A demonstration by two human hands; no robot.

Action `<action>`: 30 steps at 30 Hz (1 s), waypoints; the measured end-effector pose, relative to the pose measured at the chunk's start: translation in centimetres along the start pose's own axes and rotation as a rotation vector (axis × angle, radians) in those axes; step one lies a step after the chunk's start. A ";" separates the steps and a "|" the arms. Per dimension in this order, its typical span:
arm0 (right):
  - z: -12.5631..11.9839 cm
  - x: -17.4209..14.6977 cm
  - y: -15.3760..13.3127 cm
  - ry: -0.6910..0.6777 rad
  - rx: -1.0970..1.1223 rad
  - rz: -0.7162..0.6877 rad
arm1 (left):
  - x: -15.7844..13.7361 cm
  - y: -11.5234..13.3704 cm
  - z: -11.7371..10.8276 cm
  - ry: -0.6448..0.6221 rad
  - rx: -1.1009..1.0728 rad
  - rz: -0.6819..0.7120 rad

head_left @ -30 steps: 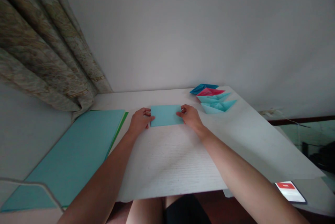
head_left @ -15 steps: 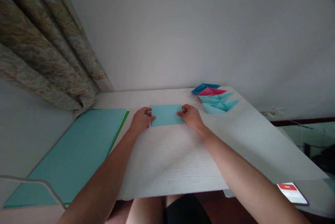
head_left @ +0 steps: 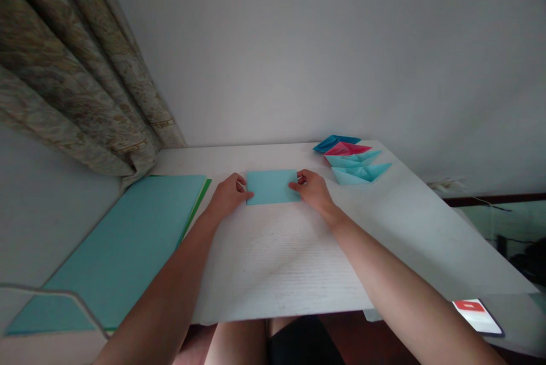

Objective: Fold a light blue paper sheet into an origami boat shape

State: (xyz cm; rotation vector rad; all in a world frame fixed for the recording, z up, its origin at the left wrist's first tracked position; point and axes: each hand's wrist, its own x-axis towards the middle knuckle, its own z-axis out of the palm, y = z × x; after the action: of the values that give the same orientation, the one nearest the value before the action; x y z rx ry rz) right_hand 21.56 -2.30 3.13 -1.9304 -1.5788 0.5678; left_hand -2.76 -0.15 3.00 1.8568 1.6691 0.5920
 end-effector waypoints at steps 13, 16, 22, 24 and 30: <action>0.2 0.2 0.3 0.002 0.031 -0.006 | -0.5 0.5 -0.9 -0.076 0.127 -0.056; 0.1 0.2 0.3 0.000 0.026 -0.004 | -0.6 0.6 -1.0 -0.071 0.116 -0.067; 0.2 0.2 0.4 -0.002 0.032 -0.001 | -0.5 0.4 -0.9 -0.054 0.082 -0.077; 0.3 0.2 0.4 -0.004 0.030 0.001 | -0.5 0.3 -0.9 -0.038 0.077 -0.074; 0.2 0.2 0.4 -0.004 0.034 -0.004 | -0.4 0.2 -0.7 -0.029 0.080 -0.056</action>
State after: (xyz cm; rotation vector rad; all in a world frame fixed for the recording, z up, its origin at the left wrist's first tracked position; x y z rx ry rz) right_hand 21.74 -2.15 2.74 -1.9011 -1.5652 0.5931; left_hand -3.12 -0.47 3.67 1.8584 1.7432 0.4798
